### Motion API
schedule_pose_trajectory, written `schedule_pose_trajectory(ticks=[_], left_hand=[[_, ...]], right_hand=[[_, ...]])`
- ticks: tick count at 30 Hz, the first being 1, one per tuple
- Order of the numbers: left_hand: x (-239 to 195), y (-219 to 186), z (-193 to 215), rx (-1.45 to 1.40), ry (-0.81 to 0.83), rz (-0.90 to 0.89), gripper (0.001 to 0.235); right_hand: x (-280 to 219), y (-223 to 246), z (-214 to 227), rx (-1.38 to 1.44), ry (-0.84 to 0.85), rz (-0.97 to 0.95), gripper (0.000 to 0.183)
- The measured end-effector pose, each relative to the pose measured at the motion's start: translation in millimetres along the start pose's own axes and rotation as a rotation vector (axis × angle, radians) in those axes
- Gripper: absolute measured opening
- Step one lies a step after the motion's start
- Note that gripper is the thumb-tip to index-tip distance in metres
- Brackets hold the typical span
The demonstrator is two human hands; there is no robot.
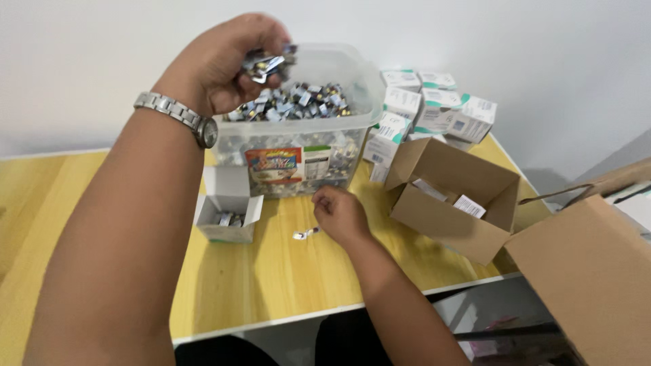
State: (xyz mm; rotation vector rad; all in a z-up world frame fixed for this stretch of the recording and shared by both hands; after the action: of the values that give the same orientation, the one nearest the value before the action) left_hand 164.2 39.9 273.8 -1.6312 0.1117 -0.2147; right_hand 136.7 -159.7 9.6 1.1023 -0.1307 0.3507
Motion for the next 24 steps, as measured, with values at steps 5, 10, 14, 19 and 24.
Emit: schedule_pose_trajectory(ticks=[5,10,14,19,24], left_hand=[[-49.9,15.9,-41.5,0.002,0.185,0.044,0.017],[-98.9,80.1,-78.2,-0.12,0.399,0.146,0.017],[-124.6,141.5,-95.3,0.256,0.305,0.102,0.014],[-136.3,177.7,-97.0,0.9,0.056,-0.198,0.018],[-137.5,192.6,-96.6,1.078,0.106,-0.322,0.028]], right_hand=[[3.1,-9.9,-5.4,0.165,0.042,0.022,0.01],[1.9,-2.2,6.9,0.017,-0.065,0.218,0.028],[7.7,-22.1,3.2,0.813,0.033,-0.177,0.013],[4.2,-13.0,9.6,0.134,-0.04,0.066,0.011],[5.9,-9.4,11.2,0.131,-0.05,0.076,0.011]])
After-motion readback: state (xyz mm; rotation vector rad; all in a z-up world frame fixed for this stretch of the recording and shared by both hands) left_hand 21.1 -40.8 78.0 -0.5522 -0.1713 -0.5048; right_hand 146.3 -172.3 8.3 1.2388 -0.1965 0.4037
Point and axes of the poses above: each hand's wrist, its own x-axis towards the middle knuckle, its own z-axis out of the back of the hand, y = z × x, the point moved 5 cm from there along x, towards the middle knuckle, and after that the axes turned 1 degree about y, right-handed, at the moved point
